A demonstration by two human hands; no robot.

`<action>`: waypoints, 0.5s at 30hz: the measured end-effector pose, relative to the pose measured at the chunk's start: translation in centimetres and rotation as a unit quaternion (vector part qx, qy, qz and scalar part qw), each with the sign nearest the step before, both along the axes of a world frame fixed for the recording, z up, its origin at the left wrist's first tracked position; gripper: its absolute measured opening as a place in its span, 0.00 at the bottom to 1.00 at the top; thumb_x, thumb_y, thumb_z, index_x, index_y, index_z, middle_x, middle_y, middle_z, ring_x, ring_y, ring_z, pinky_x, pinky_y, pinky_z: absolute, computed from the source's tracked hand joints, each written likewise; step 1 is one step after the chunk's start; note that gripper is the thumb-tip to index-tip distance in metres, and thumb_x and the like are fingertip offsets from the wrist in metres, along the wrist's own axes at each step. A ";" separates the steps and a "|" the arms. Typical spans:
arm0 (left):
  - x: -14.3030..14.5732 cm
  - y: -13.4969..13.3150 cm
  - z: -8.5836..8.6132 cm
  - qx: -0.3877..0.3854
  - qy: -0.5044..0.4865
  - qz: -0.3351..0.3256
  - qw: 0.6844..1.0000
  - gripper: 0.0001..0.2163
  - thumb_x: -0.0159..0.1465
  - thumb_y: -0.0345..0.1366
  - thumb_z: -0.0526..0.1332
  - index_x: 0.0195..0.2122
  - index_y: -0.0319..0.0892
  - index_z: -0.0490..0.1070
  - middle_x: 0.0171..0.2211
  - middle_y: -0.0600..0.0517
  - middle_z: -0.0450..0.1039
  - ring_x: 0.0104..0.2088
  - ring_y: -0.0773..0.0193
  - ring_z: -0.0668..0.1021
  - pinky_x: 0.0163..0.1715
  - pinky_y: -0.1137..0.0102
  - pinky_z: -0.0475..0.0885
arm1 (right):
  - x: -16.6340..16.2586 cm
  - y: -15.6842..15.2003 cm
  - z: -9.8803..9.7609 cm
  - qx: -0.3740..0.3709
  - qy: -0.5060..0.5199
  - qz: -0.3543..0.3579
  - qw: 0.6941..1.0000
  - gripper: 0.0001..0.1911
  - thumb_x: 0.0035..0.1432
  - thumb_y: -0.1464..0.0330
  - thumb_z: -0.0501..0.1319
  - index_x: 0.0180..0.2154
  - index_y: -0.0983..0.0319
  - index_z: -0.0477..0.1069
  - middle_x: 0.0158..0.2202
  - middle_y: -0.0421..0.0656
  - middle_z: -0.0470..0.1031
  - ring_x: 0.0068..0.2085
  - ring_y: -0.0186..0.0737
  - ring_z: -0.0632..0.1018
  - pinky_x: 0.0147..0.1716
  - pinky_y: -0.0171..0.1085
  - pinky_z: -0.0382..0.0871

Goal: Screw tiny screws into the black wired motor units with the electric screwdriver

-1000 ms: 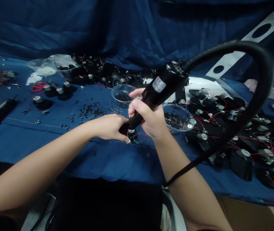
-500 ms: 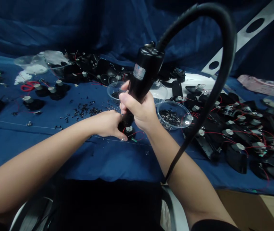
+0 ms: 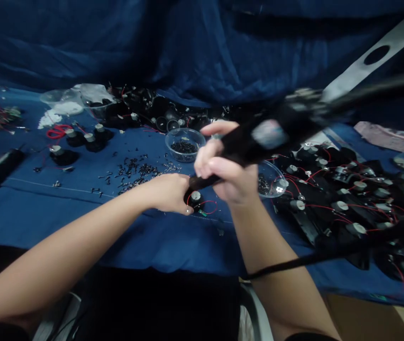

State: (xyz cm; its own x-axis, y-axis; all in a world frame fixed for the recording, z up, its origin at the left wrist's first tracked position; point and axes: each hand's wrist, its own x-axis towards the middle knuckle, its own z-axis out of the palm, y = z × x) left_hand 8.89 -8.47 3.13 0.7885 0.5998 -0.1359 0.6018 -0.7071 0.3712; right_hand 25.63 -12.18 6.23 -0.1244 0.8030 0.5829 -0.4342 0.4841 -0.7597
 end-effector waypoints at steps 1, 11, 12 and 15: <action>0.3 -0.3 0.0 0.008 0.021 0.003 1.000 0.20 0.55 0.43 0.71 0.48 0.43 0.78 0.47 0.45 0.82 0.43 0.47 0.84 0.38 0.63 0.77 | 0.4 -0.4 0.8 0.026 0.026 -0.018 0.999 0.20 0.54 0.62 0.74 0.48 0.53 0.76 0.21 0.32 0.70 0.21 0.34 0.69 0.22 0.38 0.64; 3.5 -0.9 -1.3 0.060 0.015 -0.001 0.998 0.23 0.55 0.42 0.70 0.52 0.45 0.76 0.46 0.46 0.83 0.47 0.46 0.85 0.44 0.60 0.80 | 5.1 -7.3 2.3 0.104 0.105 -0.198 0.969 0.14 0.54 0.62 0.68 0.43 0.57 0.82 0.18 0.35 0.61 0.19 0.34 0.62 0.21 0.39 0.63; 4.2 -0.8 -1.4 0.058 0.011 0.002 0.998 0.23 0.55 0.42 0.71 0.52 0.44 0.76 0.46 0.45 0.83 0.48 0.44 0.85 0.45 0.59 0.80 | 5.2 -7.7 1.8 0.097 0.112 -0.208 0.967 0.14 0.54 0.62 0.68 0.43 0.57 0.82 0.18 0.35 0.61 0.20 0.34 0.62 0.21 0.39 0.63; 6.7 -0.7 -2.0 0.041 -0.009 0.020 0.999 0.27 0.58 0.43 0.73 0.57 0.41 0.73 0.49 0.40 0.83 0.52 0.42 0.84 0.50 0.57 0.80 | 4.9 -8.2 0.4 0.076 0.122 -0.225 0.964 0.14 0.53 0.63 0.68 0.42 0.59 0.82 0.18 0.35 0.63 0.20 0.33 0.63 0.22 0.38 0.63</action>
State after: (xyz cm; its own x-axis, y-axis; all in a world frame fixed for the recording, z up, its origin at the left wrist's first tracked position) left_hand 15.55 -9.14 1.15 0.7651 0.6399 -0.0720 0.6247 -0.7105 0.3240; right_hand 30.53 -20.38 6.62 0.3729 0.6464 0.6657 -0.3110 0.7630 -0.5667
